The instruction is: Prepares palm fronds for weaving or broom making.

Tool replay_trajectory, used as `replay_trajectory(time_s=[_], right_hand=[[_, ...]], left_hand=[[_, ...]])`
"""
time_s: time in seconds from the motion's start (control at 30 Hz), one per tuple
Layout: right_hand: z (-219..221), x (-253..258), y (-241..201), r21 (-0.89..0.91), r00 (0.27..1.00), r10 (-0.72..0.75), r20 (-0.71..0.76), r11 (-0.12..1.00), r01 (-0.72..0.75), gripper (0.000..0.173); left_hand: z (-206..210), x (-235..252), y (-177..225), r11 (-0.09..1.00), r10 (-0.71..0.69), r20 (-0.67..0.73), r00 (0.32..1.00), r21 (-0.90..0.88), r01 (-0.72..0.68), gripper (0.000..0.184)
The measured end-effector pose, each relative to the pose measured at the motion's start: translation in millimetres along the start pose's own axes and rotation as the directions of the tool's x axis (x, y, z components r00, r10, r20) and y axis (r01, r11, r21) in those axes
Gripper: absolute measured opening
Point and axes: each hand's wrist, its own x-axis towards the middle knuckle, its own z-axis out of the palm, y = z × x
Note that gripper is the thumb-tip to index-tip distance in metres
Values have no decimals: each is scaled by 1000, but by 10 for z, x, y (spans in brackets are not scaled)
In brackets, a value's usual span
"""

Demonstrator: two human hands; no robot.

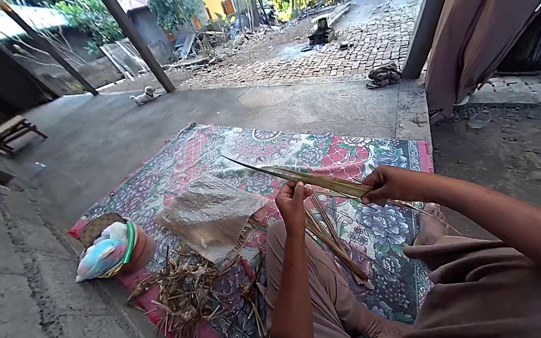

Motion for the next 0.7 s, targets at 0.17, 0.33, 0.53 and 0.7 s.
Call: replay_trajectory(time_s=[0.17,0.33,0.53,0.7], right_hand=[[-84,7,168,-27,1000,9,-9,1000,-9,21],[-61,-23,70,16,1000,-11,-11,1000,11,21],[98,71,-237,-11,991,-124,-50,992,124,17],[101,19,-445,149,1000,-2,22,989,-2,16]], left_hand=[[38,-21,-37,1000,3,62,998,6,-3,8],[75,-128,-3,1000,-20,146,989,20,18,8],[169,-380,-23,996,-82,322,943,49,70,10],[17,-253,-194,947,-35,289,957,315,-60,14]])
